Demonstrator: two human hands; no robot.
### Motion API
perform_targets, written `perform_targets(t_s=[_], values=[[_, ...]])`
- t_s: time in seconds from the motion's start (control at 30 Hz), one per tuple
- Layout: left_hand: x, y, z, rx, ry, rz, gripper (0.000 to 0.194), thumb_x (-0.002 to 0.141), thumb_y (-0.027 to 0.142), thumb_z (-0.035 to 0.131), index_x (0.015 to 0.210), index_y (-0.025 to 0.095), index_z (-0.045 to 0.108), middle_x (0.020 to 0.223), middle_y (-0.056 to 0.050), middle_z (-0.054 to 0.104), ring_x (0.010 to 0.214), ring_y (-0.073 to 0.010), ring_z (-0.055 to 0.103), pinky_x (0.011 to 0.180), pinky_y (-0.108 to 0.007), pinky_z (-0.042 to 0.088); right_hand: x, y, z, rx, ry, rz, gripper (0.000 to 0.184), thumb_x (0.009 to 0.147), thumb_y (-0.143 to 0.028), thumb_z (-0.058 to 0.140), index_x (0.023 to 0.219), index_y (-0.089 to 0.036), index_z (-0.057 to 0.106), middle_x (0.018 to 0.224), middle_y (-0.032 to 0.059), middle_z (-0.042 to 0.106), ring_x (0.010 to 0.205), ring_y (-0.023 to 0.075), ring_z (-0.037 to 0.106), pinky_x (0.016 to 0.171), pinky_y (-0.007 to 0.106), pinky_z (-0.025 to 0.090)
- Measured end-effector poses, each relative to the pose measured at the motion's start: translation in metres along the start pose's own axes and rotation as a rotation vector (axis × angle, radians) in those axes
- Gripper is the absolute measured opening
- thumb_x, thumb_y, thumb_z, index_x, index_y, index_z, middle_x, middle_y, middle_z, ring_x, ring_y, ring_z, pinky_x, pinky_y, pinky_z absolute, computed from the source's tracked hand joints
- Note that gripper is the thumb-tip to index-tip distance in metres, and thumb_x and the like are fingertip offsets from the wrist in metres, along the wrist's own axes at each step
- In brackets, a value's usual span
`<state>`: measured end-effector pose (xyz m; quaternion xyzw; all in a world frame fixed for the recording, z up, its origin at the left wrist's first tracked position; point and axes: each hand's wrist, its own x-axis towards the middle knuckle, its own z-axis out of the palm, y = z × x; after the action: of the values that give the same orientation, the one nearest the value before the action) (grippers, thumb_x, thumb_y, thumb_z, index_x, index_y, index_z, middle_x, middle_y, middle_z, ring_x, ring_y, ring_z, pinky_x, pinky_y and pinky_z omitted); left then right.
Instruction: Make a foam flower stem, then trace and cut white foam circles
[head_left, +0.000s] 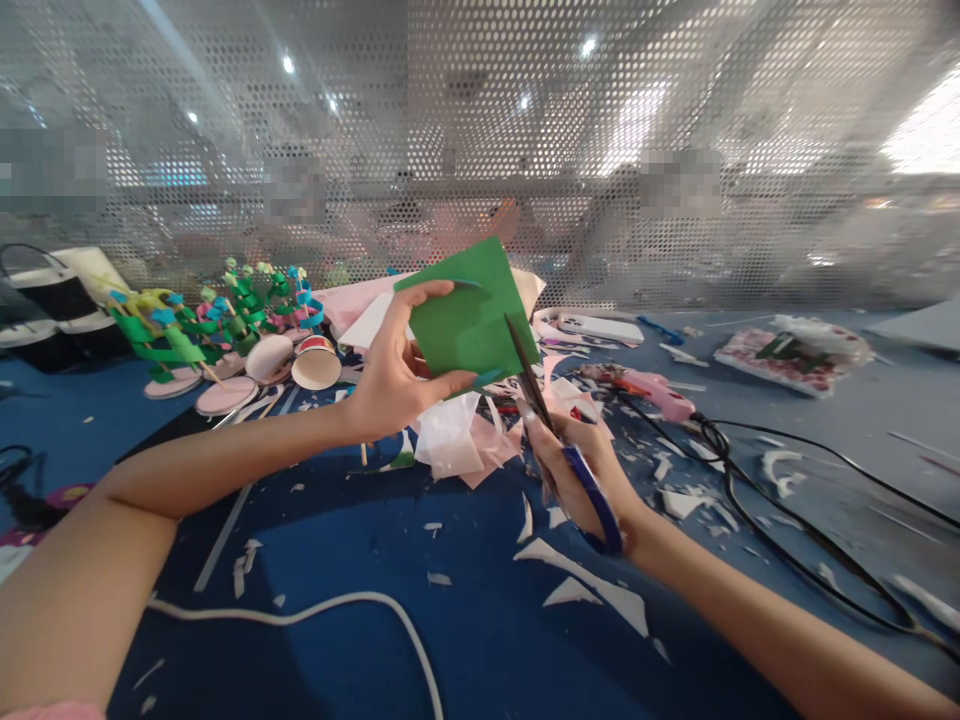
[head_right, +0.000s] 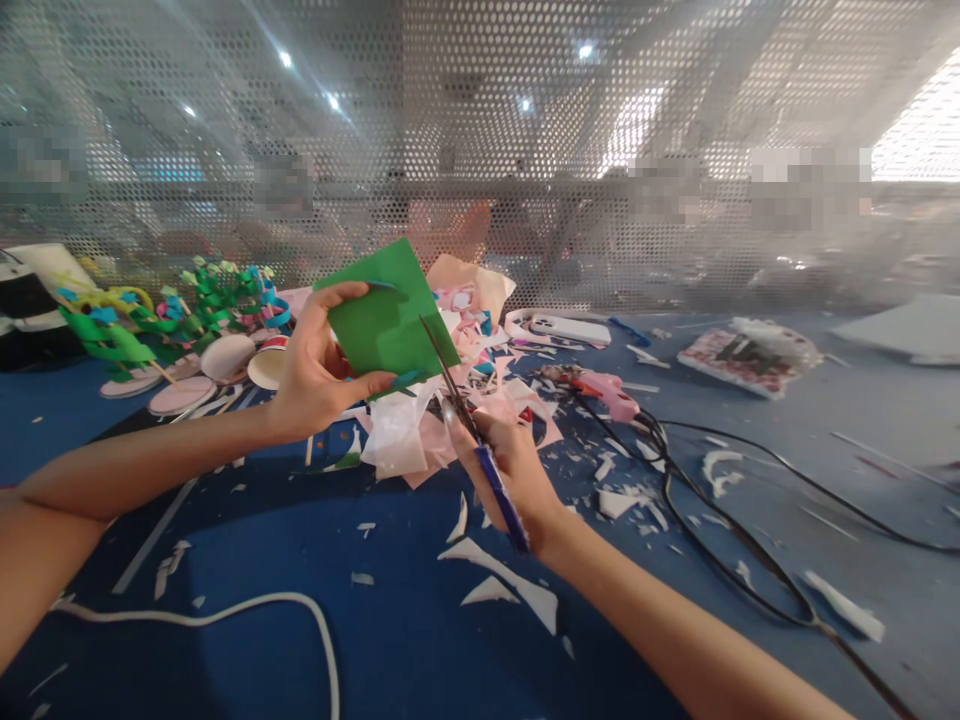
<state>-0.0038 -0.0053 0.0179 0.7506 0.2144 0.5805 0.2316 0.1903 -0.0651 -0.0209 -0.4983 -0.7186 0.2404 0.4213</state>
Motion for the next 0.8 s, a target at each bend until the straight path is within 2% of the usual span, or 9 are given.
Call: perform_targets(t_s=[0.13, 0.53, 0.8], values=[[0.0006, 0.0004, -0.0002, 0.007, 0.001, -0.009, 0.071, 0.060, 0.035, 0.078, 0.118, 0.027, 0.038, 0.124, -0.006, 0.041, 0.105, -0.0242, 0.055, 0.069, -0.030, 0.058, 0.0011, -0.0008, -0.0016, -0.014, -0.001, 0.007, 0.049, 0.084, -0.060, 0.038, 0.056, -0.020, 0.040, 0.042, -0.0031, 0.038, 0.041, 0.0096, 0.039, 0.039, 0.024, 0.029], [0.0012, 0.0033, 0.0008, -0.004, 0.005, -0.006, 0.067, 0.061, 0.038, 0.076, 0.116, 0.027, 0.040, 0.121, -0.006, 0.043, 0.098, -0.0214, 0.058, 0.059, -0.025, 0.057, -0.0003, 0.0037, 0.0007, -0.009, 0.016, 0.013, 0.048, 0.083, -0.059, 0.038, 0.058, -0.019, 0.043, 0.042, -0.0029, 0.038, 0.039, 0.0094, 0.037, 0.038, 0.023, 0.026], [0.0006, 0.0025, 0.0004, 0.018, 0.011, -0.018, 0.070, 0.060, 0.038, 0.077, 0.118, 0.027, 0.040, 0.120, -0.006, 0.044, 0.096, -0.0218, 0.059, 0.059, -0.027, 0.058, 0.0014, 0.0069, 0.0001, -0.042, 0.008, -0.006, 0.047, 0.084, -0.057, 0.038, 0.056, -0.020, 0.039, 0.042, -0.0032, 0.036, 0.039, 0.0088, 0.035, 0.038, 0.023, 0.024]])
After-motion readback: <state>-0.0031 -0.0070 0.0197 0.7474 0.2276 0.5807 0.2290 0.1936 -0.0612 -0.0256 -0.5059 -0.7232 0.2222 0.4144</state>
